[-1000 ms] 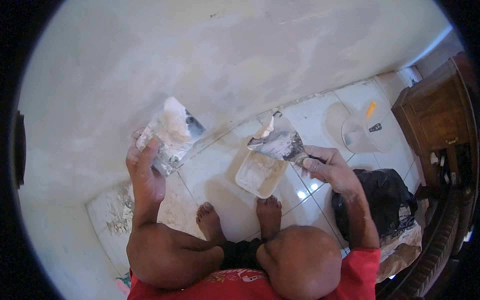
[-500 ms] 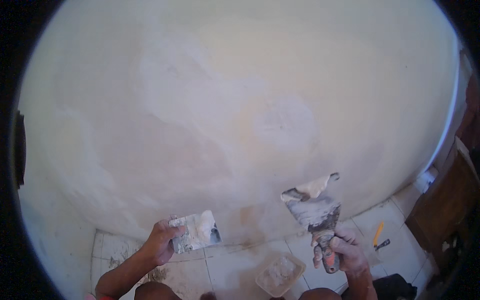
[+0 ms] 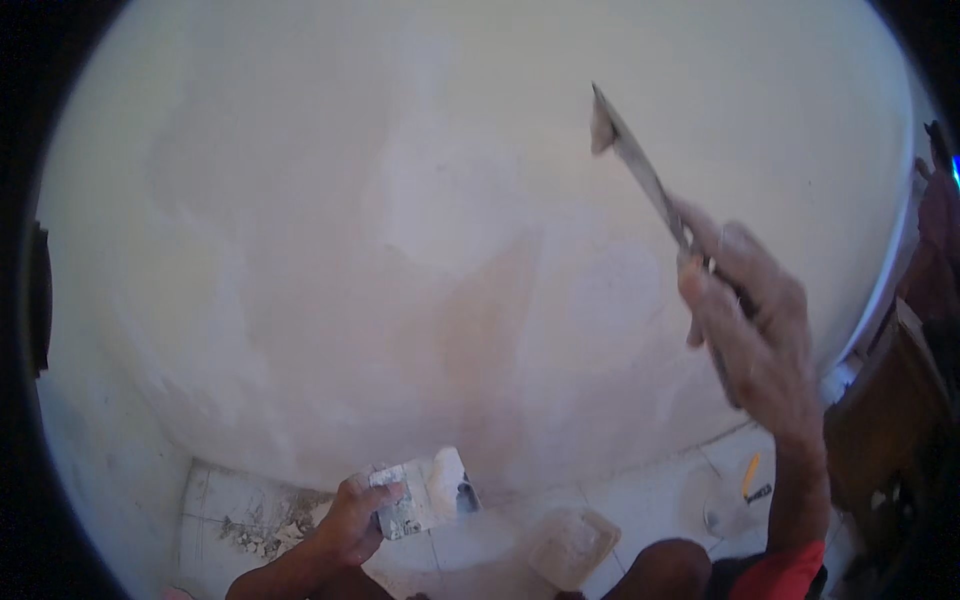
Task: The person applies spackle to a wall using putty knives, repeatedly scooping paste from a container, transferring it between the putty knives, and smoothing it onto the wall surface.
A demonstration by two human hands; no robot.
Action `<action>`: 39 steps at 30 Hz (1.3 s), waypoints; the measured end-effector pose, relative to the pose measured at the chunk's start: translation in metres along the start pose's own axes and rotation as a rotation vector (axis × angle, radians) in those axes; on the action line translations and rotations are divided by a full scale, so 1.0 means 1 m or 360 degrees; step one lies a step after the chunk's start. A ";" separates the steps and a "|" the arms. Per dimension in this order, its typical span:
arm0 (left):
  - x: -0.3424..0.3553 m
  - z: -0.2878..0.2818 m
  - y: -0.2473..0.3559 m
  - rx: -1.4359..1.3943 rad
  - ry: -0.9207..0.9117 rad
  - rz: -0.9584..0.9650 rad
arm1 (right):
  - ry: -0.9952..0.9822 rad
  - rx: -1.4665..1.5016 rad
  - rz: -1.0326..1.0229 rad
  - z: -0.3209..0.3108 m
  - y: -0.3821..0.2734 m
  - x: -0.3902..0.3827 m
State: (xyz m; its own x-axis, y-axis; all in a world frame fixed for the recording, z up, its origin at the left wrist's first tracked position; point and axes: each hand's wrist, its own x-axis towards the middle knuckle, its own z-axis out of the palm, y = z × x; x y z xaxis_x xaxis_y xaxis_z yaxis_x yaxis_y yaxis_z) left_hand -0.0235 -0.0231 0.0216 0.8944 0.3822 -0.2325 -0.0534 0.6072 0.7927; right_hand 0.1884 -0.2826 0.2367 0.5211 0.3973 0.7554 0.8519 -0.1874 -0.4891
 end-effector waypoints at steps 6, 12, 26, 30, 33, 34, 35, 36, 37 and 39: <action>-0.004 0.007 -0.007 -0.0058 0.0009 0.0063 | 0.0132 -0.0111 0.0061 -0.009 0.020 -0.003; -0.006 0.024 -0.017 -0.0091 0.0246 0.0298 | 0.0013 -0.0350 0.0009 0.002 0.035 0.003; -0.008 0.002 -0.044 -0.0407 0.0392 0.0287 | 0.0307 -0.0193 0.0152 -0.021 0.058 0.024; -0.007 0.010 -0.040 -0.0264 0.0504 0.0296 | 0.0327 -0.0211 0.0368 -0.015 0.082 0.001; -0.009 0.017 -0.035 -0.0273 0.0476 0.0237 | 0.0154 -0.0280 0.0428 -0.019 0.099 -0.010; -0.007 0.017 -0.037 -0.0313 0.0446 0.0262 | 0.0200 -0.0284 0.0385 -0.016 0.104 -0.015; -0.006 0.017 -0.038 -0.0354 0.0415 0.0288 | 0.0208 -0.0291 0.0394 -0.014 0.109 -0.018; -0.006 0.018 -0.037 -0.0347 0.0406 0.0279 | 0.0210 -0.0345 0.0413 -0.014 0.112 -0.021; -0.007 0.020 -0.035 -0.0317 0.0437 0.0251 | 0.0206 -0.0393 0.0435 -0.013 0.116 -0.023; -0.007 0.021 -0.036 -0.0278 0.0463 0.0215 | 0.0210 -0.0378 0.0495 -0.013 0.122 -0.026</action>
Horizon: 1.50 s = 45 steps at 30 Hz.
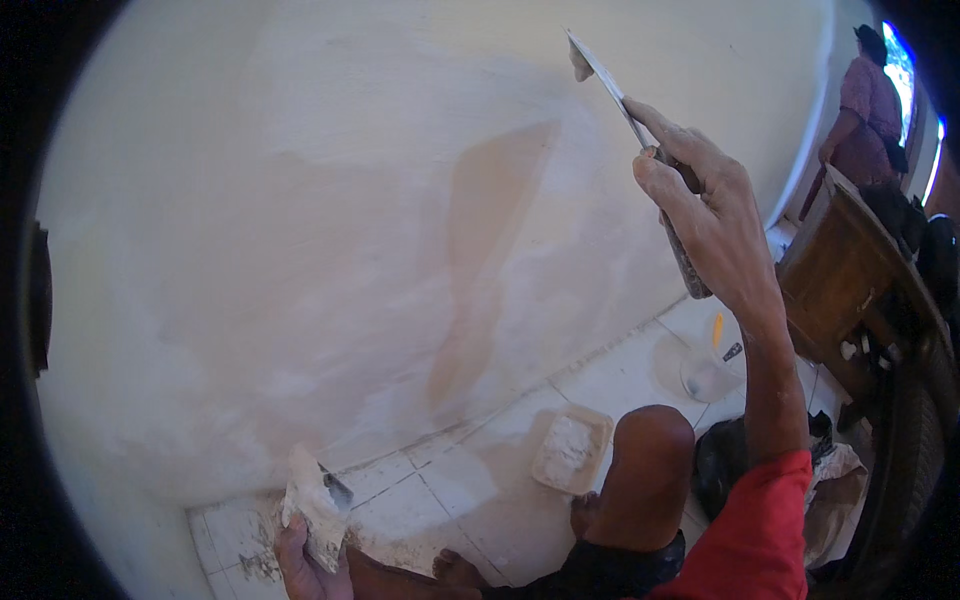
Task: The person applies spackle to a wall using putty knives, repeatedly scooping paste from a container, transferring it between the putty knives, and smoothing it onto the wall surface.
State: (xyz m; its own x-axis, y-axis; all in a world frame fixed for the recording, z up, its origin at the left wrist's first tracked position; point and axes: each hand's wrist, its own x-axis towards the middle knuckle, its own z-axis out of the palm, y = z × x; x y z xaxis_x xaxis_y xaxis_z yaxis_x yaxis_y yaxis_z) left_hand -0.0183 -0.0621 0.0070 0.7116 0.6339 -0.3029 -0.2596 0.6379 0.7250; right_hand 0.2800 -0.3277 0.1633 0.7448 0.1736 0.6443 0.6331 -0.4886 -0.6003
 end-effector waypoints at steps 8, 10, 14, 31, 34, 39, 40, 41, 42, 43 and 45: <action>-0.003 -0.006 -0.009 0.0031 0.0081 0.0073 | -0.0048 -0.0313 -0.0138 -0.003 0.022 -0.006; -0.004 -0.009 -0.008 0.0041 0.0027 0.0064 | -0.0110 -0.0364 -0.0210 0.001 0.019 -0.001; -0.005 -0.014 -0.008 -0.0083 -0.0178 0.0074 | -0.0124 -0.0538 -0.0217 0.017 0.015 0.002; -0.003 -0.029 -0.048 -0.0218 0.0249 0.0261 | -0.0469 0.1542 0.0747 0.118 0.018 -0.141; -0.003 -0.023 -0.051 -0.0471 0.0183 0.0200 | -0.0341 0.1254 0.0305 0.119 0.000 -0.125; -0.003 -0.024 -0.058 -0.0591 0.0030 0.0208 | -0.0152 0.0356 -0.0442 0.114 -0.030 -0.079; -0.002 -0.024 -0.061 -0.0616 0.0013 0.0197 | -0.0084 0.0134 -0.0579 0.108 -0.037 -0.072; -0.001 -0.025 -0.066 -0.0571 0.0167 0.0246 | 0.0002 -0.0085 -0.0713 0.103 -0.042 -0.064; 0.001 -0.025 -0.070 -0.0523 0.0319 0.0290 | 0.0004 -0.0109 -0.0725 0.098 -0.047 -0.057; 0.001 -0.026 -0.071 -0.0502 0.0421 0.0337 | -0.0007 -0.0153 -0.0801 0.099 -0.048 -0.052; -0.002 -0.027 -0.073 -0.0524 0.0421 0.0381 | 0.0025 -0.0246 -0.0988 0.107 -0.051 -0.045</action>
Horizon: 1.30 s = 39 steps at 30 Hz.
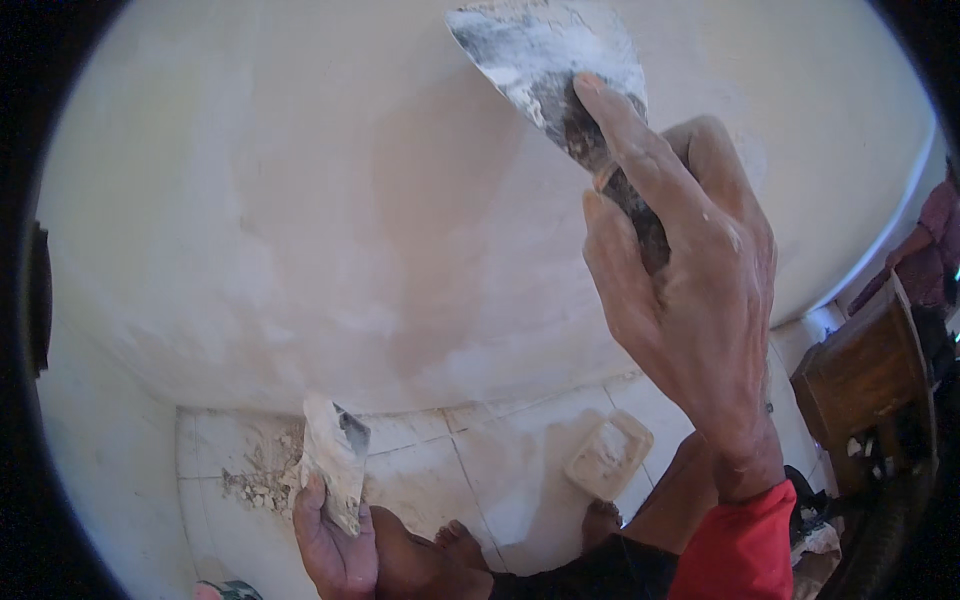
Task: The person applies spackle to a wall using putty knives, repeatedly scooping paste from a container, transferring it between the putty knives, and smoothing it onto the wall surface.
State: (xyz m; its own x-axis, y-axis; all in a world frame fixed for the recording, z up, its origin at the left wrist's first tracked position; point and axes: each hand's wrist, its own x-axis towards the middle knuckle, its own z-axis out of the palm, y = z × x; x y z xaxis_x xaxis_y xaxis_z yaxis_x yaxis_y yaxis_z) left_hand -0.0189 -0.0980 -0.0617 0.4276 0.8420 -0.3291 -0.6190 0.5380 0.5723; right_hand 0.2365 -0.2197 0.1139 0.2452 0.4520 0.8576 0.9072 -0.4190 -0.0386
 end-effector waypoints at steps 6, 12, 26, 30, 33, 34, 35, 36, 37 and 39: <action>0.002 0.006 -0.003 -0.0148 -0.0147 -0.0119 | -0.0122 -0.0437 -0.0029 0.003 -0.010 0.014; 0.001 0.004 0.002 -0.0250 -0.0434 -0.0301 | -0.0163 -0.0425 0.0057 0.012 -0.012 0.005; 0.000 -0.005 0.013 -0.0327 -0.0426 -0.0326 | -0.0122 -0.0096 0.0218 0.114 0.031 -0.143; 0.000 0.006 0.011 -0.0340 -0.0413 -0.0280 | -0.0242 -0.0061 0.0305 0.101 0.032 -0.176; 0.002 -0.001 0.009 -0.0383 -0.0493 -0.0357 | -0.0283 -0.0021 0.0326 0.066 0.030 -0.160; 0.007 -0.009 0.008 -0.0362 -0.0492 -0.0339 | -0.0261 0.0034 0.0305 0.059 0.028 -0.150; 0.012 -0.013 0.003 -0.0321 -0.0530 -0.0371 | -0.0251 0.0012 0.0304 0.041 0.029 -0.134; 0.016 -0.015 -0.001 -0.0272 -0.0561 -0.0380 | -0.0247 -0.0036 0.0237 0.027 0.030 -0.116; 0.018 -0.007 -0.004 -0.0270 -0.0566 -0.0355 | -0.0241 -0.0068 0.0163 0.019 0.029 -0.099; 0.018 0.017 -0.011 0.0098 -0.0437 -0.0035 | -0.0243 -0.0017 0.0162 0.008 0.020 -0.069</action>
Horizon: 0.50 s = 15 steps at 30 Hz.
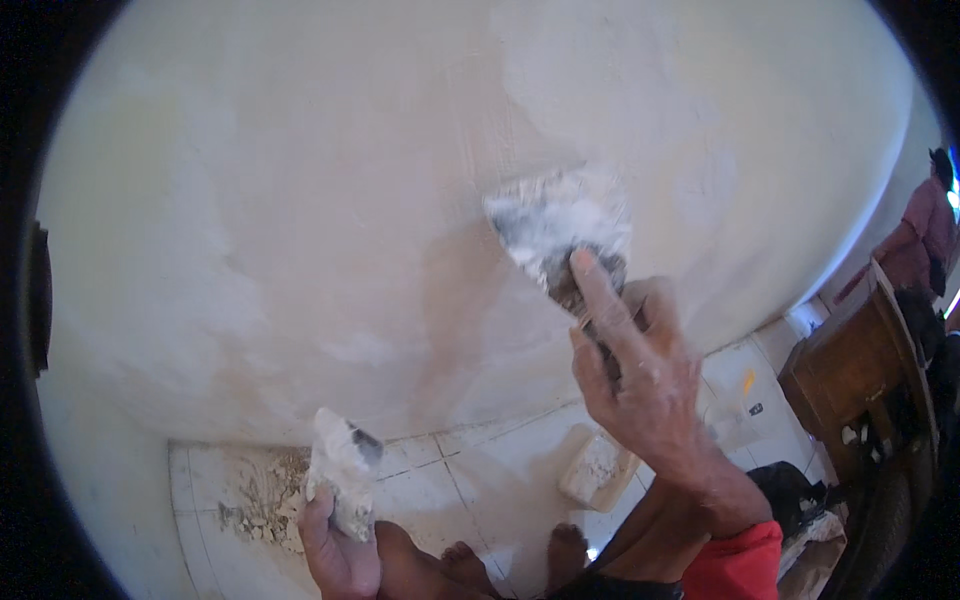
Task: The person applies spackle to a wall using putty knives, repeatedly scooping paste from a container, transferring it between the putty knives, and smoothing it onto the wall surface.
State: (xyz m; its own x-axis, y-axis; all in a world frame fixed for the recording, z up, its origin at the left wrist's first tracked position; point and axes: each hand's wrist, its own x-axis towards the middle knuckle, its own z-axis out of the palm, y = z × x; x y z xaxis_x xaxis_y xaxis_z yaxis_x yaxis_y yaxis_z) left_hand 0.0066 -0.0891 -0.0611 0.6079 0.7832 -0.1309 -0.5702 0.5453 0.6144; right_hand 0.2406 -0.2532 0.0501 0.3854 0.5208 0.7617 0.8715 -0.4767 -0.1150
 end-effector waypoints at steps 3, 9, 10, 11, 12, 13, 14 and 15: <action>0.008 0.017 -0.005 0.0041 0.0064 0.0067 | 0.0047 -0.0035 -0.0083 -0.022 -0.011 0.034; 0.011 0.026 0.022 -0.0027 0.0049 0.0268 | 0.0278 -0.0216 -0.0124 -0.047 -0.015 0.077; 0.005 0.030 0.028 0.0015 0.0131 0.0358 | 0.0295 -0.0188 -0.0135 -0.047 -0.012 0.080; 0.000 0.040 0.031 0.0010 0.0123 0.0390 | 0.0276 -0.0135 -0.0104 -0.053 -0.006 0.084; -0.005 0.051 0.032 0.0038 0.0106 0.0422 | 0.0259 -0.0087 -0.0070 -0.059 0.001 0.089; -0.009 0.061 0.032 0.0067 0.0085 0.0450 | 0.0289 -0.0080 -0.0079 -0.064 0.008 0.093; -0.008 0.066 0.033 0.0074 0.0037 0.0448 | 0.0274 -0.0126 -0.0022 -0.067 0.011 0.092; -0.005 0.069 0.031 0.0066 -0.0004 0.0429 | 0.0258 -0.0173 0.0039 -0.069 0.015 0.091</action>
State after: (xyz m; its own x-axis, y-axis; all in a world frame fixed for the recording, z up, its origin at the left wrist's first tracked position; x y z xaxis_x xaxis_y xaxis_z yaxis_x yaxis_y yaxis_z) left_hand 0.0240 -0.0973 0.0123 0.4387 0.8976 0.0436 -0.6886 0.3046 0.6581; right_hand 0.2680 -0.2619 0.1619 0.3444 0.3914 0.8533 0.8213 -0.5659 -0.0719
